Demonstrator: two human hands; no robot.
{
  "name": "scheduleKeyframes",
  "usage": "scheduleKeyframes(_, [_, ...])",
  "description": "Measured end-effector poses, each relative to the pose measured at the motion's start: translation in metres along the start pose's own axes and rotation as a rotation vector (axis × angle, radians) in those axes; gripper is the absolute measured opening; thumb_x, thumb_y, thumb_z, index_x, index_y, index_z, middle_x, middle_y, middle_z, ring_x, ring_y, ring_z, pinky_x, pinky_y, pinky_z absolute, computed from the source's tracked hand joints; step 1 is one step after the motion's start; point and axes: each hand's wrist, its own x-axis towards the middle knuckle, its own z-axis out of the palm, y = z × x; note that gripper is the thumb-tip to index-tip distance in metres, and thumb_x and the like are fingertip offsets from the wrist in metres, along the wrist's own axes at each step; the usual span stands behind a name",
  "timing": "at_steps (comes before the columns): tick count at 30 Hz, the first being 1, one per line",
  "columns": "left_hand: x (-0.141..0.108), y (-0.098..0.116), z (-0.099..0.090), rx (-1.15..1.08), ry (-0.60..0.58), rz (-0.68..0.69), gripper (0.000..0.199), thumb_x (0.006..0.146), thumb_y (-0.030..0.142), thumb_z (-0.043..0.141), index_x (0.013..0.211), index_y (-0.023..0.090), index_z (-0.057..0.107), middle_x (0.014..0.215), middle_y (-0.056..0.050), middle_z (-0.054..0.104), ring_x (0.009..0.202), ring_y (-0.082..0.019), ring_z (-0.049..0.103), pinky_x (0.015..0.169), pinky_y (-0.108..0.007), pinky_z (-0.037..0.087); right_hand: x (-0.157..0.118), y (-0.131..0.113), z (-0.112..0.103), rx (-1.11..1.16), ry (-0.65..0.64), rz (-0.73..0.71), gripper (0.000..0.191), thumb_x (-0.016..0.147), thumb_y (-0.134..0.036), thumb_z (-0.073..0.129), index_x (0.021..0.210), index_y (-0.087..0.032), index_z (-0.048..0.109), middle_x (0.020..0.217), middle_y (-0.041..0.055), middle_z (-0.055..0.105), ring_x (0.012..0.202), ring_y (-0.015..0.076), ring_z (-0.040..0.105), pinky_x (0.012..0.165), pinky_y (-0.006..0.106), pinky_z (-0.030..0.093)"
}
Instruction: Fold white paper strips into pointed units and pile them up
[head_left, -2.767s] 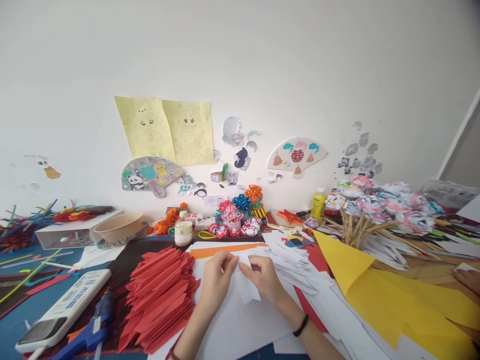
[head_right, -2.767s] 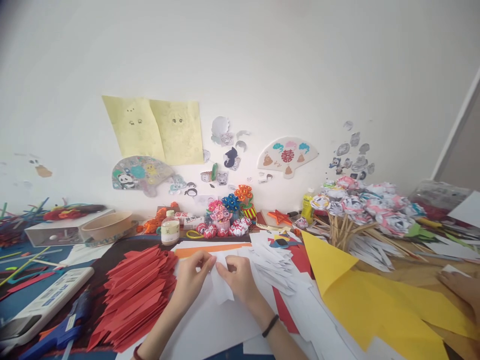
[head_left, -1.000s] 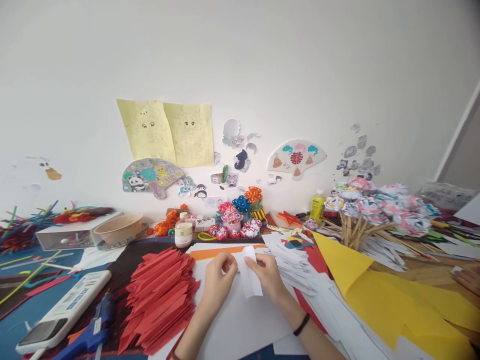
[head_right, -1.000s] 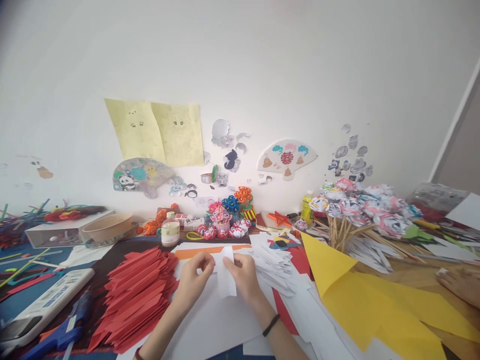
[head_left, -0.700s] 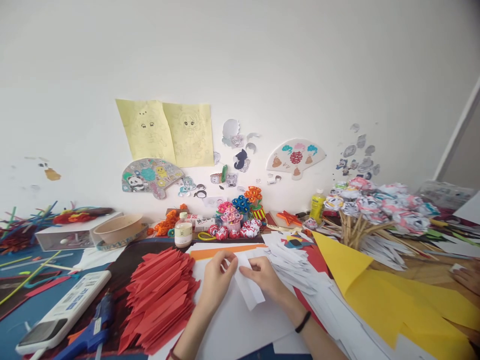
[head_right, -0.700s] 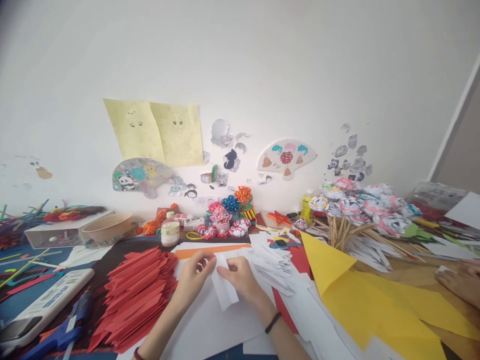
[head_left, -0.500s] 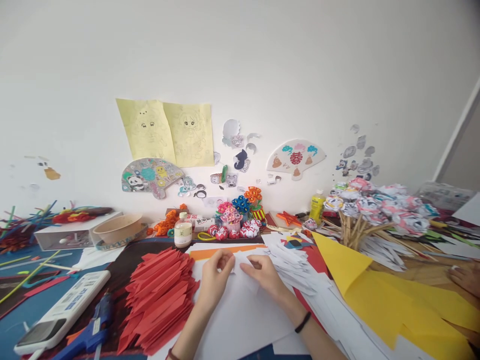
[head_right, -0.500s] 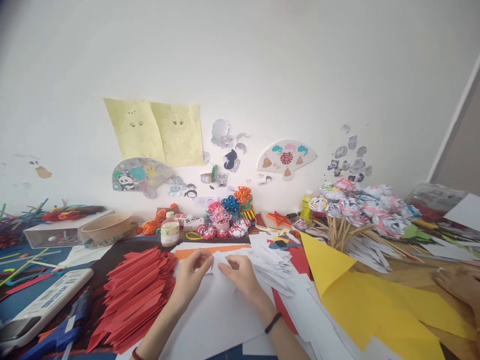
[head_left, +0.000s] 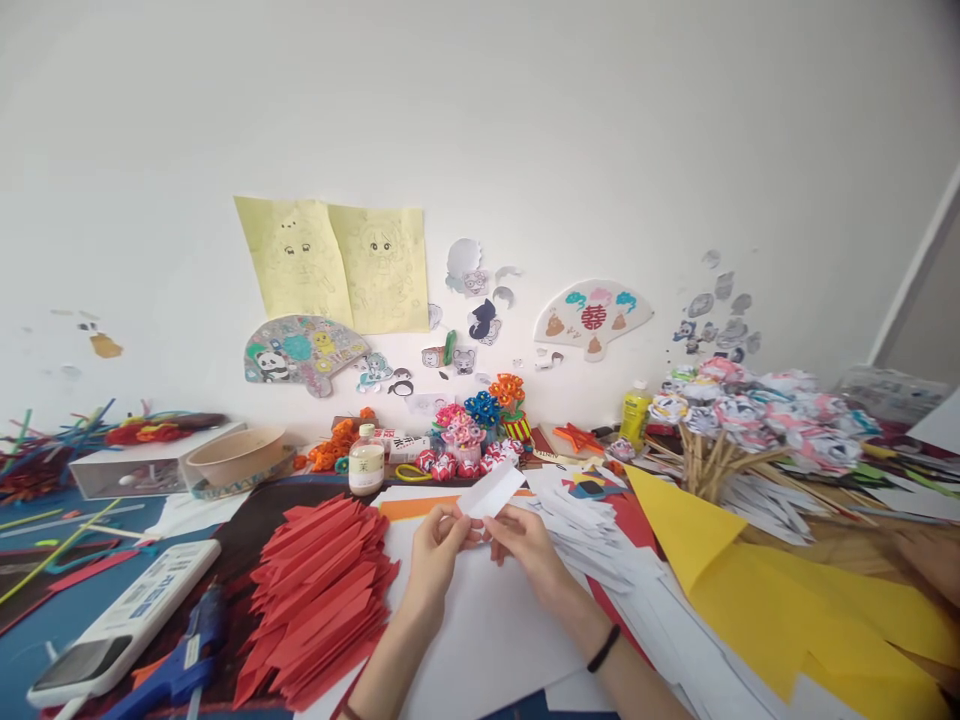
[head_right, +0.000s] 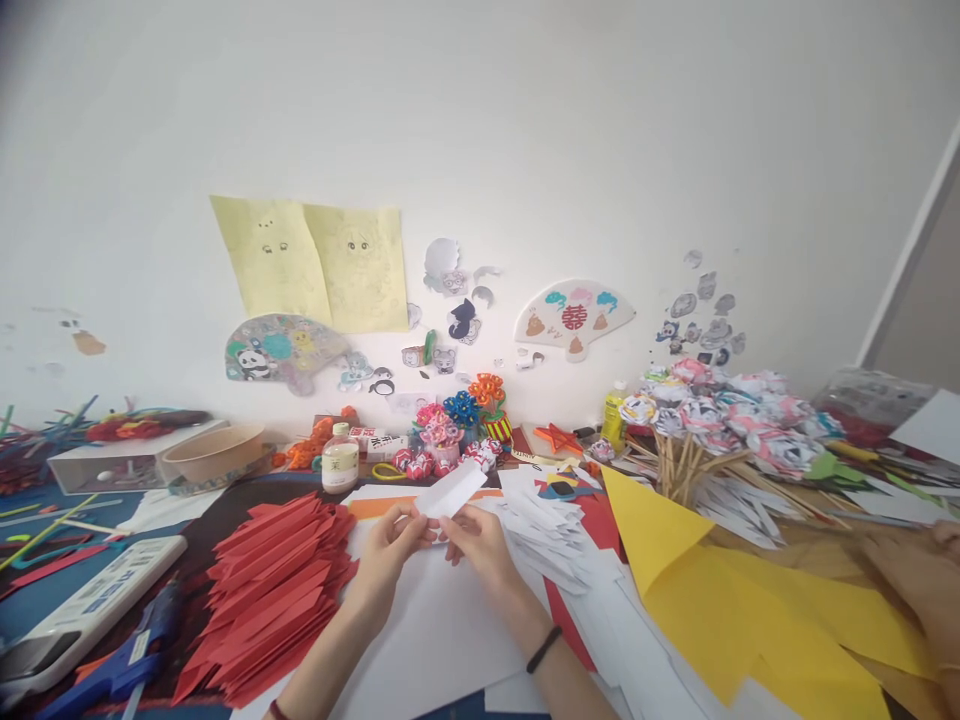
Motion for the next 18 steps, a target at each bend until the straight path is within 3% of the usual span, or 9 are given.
scheduleKeyframes(4, [-0.004, -0.002, 0.008, 0.121, -0.03, 0.029, 0.024, 0.074, 0.039, 0.062, 0.073, 0.016, 0.055, 0.067, -0.001, 0.065, 0.059, -0.013, 0.058, 0.058, -0.024, 0.045, 0.001, 0.001, -0.004, -0.055, 0.047, -0.087, 0.036, 0.076, -0.049, 0.065, 0.069, -0.013, 0.064, 0.064, 0.0032, 0.061, 0.051, 0.0118, 0.052, 0.05, 0.024, 0.04])
scheduleKeyframes(11, [-0.005, -0.003, 0.01, 0.273, -0.107, 0.057, 0.022, 0.076, 0.038, 0.059, 0.074, 0.016, 0.057, 0.062, 0.0, 0.061, 0.055, -0.013, 0.055, 0.053, -0.023, 0.043, 0.002, 0.001, -0.007, -0.138, 0.066, -0.079, 0.039, 0.075, -0.052, 0.063, 0.067, -0.014, 0.063, 0.059, 0.0031, 0.061, 0.048, 0.0128, 0.052, 0.047, 0.025, 0.04])
scheduleKeyframes(18, [-0.006, 0.0, 0.007, 0.416, -0.103, 0.135, 0.026, 0.081, 0.041, 0.055, 0.082, 0.016, 0.06, 0.075, -0.005, 0.067, 0.06, -0.014, 0.057, 0.055, -0.024, 0.044, 0.002, -0.001, -0.014, -0.251, 0.126, -0.107, 0.035, 0.076, -0.047, 0.064, 0.068, -0.013, 0.064, 0.059, 0.0034, 0.061, 0.049, 0.0136, 0.053, 0.048, 0.025, 0.04])
